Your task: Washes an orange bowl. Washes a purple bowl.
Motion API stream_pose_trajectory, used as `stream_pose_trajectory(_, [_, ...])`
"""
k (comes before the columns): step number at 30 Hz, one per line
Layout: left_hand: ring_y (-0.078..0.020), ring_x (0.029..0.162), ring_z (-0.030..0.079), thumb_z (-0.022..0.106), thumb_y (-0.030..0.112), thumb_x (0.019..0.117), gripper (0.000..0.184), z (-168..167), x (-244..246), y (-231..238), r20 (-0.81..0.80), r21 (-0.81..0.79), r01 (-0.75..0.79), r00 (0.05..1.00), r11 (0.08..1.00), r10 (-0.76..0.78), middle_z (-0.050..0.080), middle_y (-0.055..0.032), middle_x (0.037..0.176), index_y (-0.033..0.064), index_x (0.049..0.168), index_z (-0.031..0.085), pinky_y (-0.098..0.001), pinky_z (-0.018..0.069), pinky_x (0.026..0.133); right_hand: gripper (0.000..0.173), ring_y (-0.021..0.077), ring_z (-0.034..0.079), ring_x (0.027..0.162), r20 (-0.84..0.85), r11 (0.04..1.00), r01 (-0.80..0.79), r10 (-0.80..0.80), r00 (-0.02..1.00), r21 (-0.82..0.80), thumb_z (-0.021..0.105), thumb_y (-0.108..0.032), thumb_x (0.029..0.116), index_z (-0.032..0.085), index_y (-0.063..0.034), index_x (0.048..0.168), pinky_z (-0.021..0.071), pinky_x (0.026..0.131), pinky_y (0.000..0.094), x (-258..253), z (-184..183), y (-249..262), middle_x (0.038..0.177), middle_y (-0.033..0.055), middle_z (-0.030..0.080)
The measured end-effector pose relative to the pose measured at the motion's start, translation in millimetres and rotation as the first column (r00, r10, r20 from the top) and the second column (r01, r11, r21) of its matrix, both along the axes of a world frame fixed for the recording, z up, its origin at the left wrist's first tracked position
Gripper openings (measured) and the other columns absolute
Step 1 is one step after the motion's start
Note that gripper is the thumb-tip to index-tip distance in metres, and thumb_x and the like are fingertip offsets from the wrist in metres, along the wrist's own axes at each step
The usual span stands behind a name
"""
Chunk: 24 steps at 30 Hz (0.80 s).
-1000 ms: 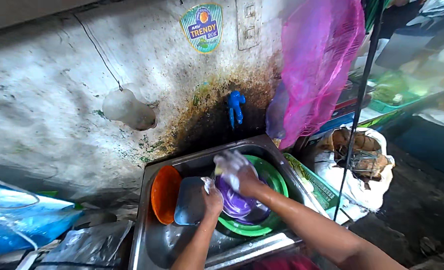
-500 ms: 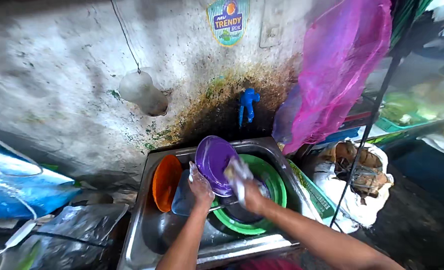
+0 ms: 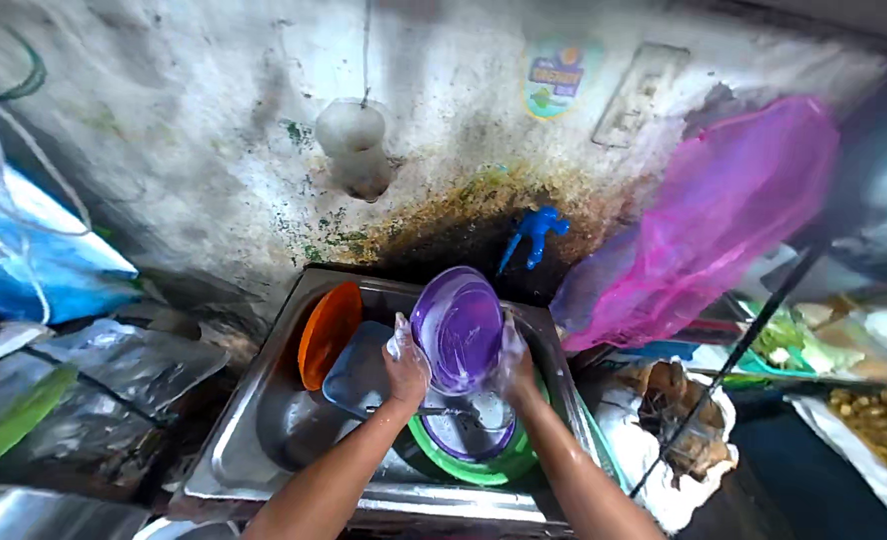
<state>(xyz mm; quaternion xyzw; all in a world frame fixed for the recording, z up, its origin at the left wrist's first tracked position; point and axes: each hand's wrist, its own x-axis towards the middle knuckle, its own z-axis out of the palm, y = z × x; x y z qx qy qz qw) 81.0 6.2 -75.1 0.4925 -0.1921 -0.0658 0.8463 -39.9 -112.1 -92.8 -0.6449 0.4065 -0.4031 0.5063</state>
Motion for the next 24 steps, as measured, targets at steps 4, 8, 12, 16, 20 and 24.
stream_pose_trajectory(4, [-0.0176, 0.136, 0.050, 0.016, 0.025, 0.1104, 0.059, -16, -26, -1, -0.161, 0.036, 0.036, 0.987, 0.999, -0.029, 0.046, -0.0305, 0.147, -0.0175, 0.148, 0.031, -0.0306, 0.0385, 0.117, 0.040, 0.0133, 0.059, 0.113, 0.425, 0.943, 0.108, -0.242, 0.872, 0.315, 0.031, -0.026, 0.1107, 0.041, -0.0075, 0.144, 0.0541, 0.093, 0.0357, 14, 3, 75, 0.127, 0.0092, 0.057])
stream_pose_trajectory(8, [-0.0224, 0.106, 0.066, 0.033, 0.025, 0.1123, 0.045, -15, 10, -8, -0.280, 0.239, 0.044, 0.960, 0.970, 0.025, 0.067, -0.0222, 0.114, -0.0092, 0.122, 0.061, -0.0421, 0.0549, 0.094, 0.046, 0.0230, 0.060, 0.123, 0.037, 0.949, 0.143, -0.138, 0.990, -0.281, 0.042, -0.012, 0.1054, 0.045, 0.0144, 0.143, 0.0488, 0.107, 0.0354, -17, 4, 19, 0.135, 0.0275, 0.058])
stream_pose_trajectory(12, [-0.0269, 0.106, 0.063, 0.030, 0.031, 0.1133, 0.047, -9, 7, -4, -0.606, 0.154, 0.221, 0.791, 0.963, -0.085, 0.065, -0.0209, 0.114, -0.0039, 0.121, 0.061, -0.0462, 0.0537, 0.091, 0.047, 0.0227, 0.051, 0.137, 0.073, 0.919, 0.258, -0.248, 0.966, -0.297, 0.034, -0.015, 0.1098, 0.039, 0.0118, 0.148, 0.0405, 0.117, 0.0355, -20, 11, 51, 0.147, 0.0256, 0.050])
stream_pose_trajectory(16, [-0.0290, 0.122, 0.057, 0.025, 0.043, 0.1116, 0.051, -18, -35, 3, -0.831, -0.176, 0.330, 0.455, 0.927, -0.320, 0.059, -0.0153, 0.134, 0.0090, 0.137, 0.054, -0.0552, 0.0501, 0.098, 0.057, 0.0113, 0.051, 0.129, 0.300, 0.975, 0.215, -0.191, 0.935, -0.049, 0.039, -0.019, 0.1029, 0.025, 0.0064, 0.152, 0.0460, 0.108, 0.0294, -16, -13, 102, 0.143, 0.0170, 0.047])
stream_pose_trajectory(20, [-0.0322, 0.114, 0.059, 0.022, 0.041, 0.1133, 0.060, -12, 8, -1, -0.609, 0.173, 0.227, 0.790, 0.958, -0.077, 0.061, -0.0265, 0.123, -0.0064, 0.129, 0.056, -0.0508, 0.0507, 0.097, 0.050, 0.0176, 0.060, 0.119, -0.055, 0.961, 0.074, -0.092, 0.994, -0.267, 0.041, -0.022, 0.1075, 0.044, 0.0108, 0.145, 0.0500, 0.104, 0.0346, -38, 20, 27, 0.134, 0.0230, 0.059])
stream_pose_trajectory(24, [-0.0293, 0.123, 0.057, 0.023, 0.046, 0.1123, 0.058, -13, -5, 1, -0.701, 0.029, 0.228, 0.699, 0.973, -0.143, 0.060, -0.0197, 0.134, 0.0040, 0.139, 0.053, -0.0519, 0.0494, 0.101, 0.054, 0.0124, 0.051, 0.130, 0.238, 0.942, 0.269, -0.219, 0.946, -0.201, 0.038, -0.017, 0.1061, 0.029, 0.0124, 0.151, 0.0419, 0.112, 0.0279, -11, 32, 60, 0.144, 0.0213, 0.048])
